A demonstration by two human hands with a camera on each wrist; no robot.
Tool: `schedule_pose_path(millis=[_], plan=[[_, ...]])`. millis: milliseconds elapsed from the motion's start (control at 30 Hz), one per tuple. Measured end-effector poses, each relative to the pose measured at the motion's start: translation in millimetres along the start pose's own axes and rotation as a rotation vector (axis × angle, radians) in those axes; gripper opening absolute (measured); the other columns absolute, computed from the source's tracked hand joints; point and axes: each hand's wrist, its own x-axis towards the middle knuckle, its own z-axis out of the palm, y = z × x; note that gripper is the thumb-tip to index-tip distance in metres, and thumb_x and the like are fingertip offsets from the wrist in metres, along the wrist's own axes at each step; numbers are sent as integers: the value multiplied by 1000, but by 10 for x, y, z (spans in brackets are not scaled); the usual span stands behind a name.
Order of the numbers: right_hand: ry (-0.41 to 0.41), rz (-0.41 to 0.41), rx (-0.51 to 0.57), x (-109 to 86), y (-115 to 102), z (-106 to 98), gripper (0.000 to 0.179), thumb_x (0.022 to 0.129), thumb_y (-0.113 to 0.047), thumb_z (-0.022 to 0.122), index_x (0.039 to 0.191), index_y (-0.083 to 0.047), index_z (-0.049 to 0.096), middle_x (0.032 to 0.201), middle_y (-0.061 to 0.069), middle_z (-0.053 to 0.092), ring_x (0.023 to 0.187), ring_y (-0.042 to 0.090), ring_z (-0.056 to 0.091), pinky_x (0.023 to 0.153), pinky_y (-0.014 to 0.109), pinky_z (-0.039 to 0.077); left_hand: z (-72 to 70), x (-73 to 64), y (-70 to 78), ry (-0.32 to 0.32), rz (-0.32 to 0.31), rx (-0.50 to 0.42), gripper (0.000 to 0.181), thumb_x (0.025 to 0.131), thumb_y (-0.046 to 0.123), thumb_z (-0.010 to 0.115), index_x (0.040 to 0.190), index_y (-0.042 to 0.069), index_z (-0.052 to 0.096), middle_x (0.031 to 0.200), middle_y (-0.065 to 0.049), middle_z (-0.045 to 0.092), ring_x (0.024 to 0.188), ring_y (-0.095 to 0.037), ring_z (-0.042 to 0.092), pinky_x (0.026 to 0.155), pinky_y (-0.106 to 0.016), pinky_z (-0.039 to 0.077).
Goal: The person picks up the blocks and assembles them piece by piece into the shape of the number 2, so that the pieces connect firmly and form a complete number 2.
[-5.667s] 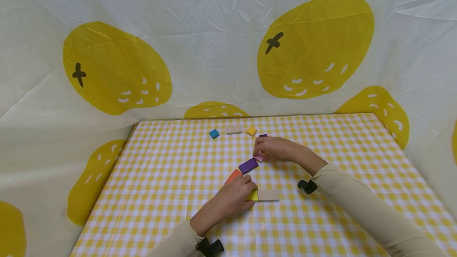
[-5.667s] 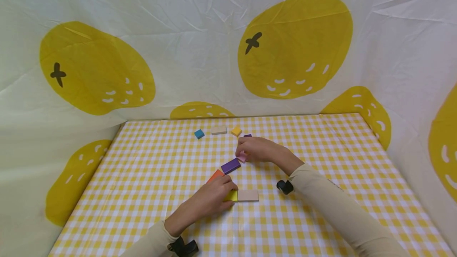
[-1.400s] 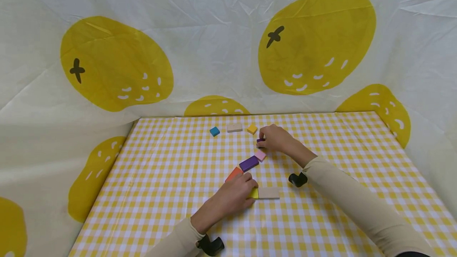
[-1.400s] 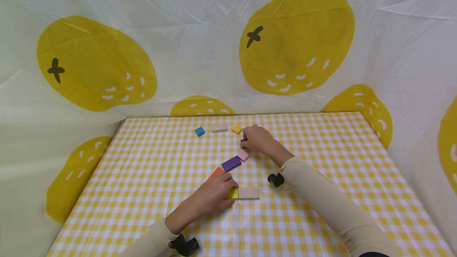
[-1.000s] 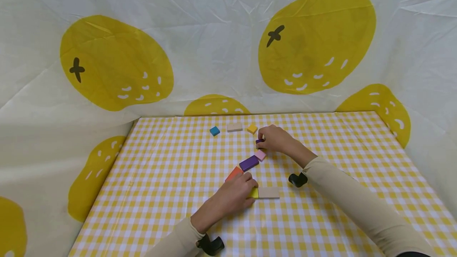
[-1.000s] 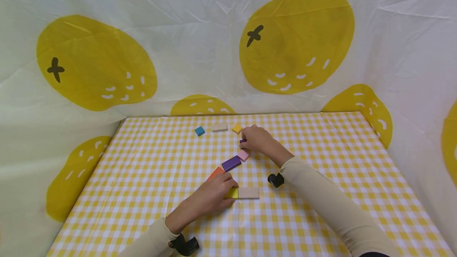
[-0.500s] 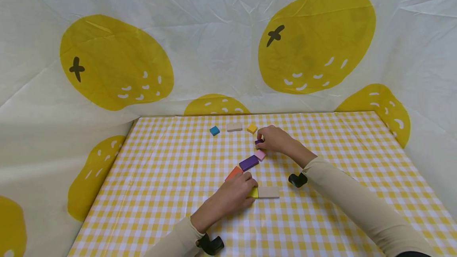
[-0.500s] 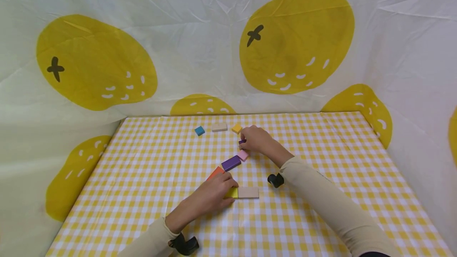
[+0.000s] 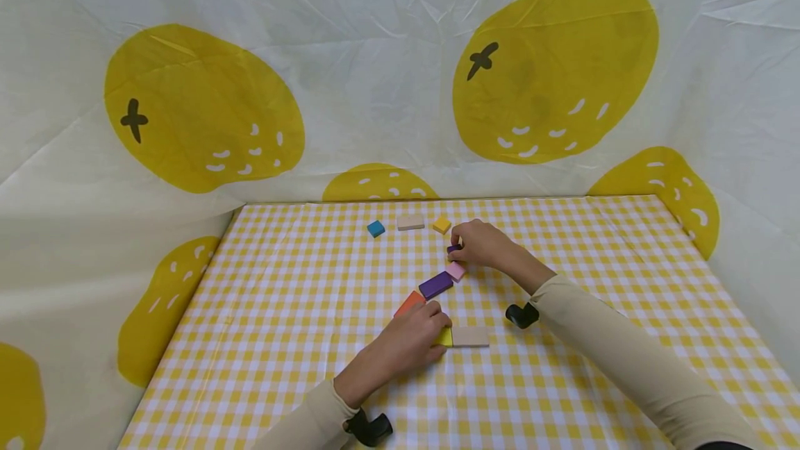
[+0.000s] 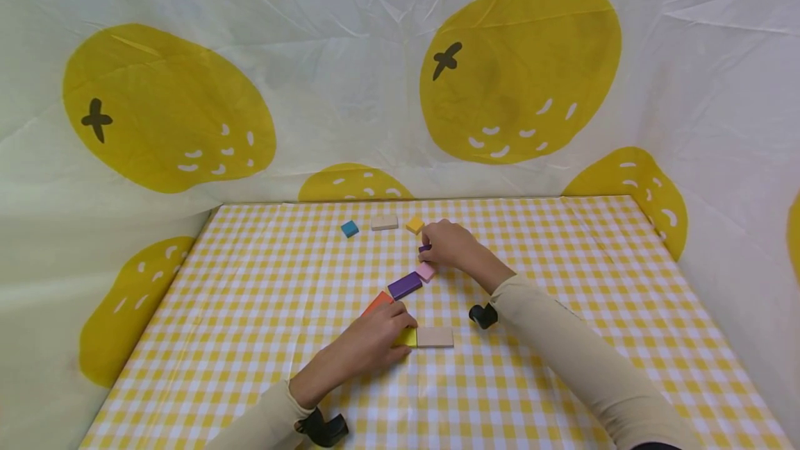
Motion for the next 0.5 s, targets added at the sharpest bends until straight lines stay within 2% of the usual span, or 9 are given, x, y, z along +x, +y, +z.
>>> schedule_pose_path(millis=[500], plan=[[-3,22,-19,-15,-9,-3,22,90,-31,78,91,-10,71,82,3,68,65,16,57,58,28,42,2,-8,-2,9,-1,-1,28,89,31,79,111,16,71,106,2,60,93,-13,57,77,-19,45]])
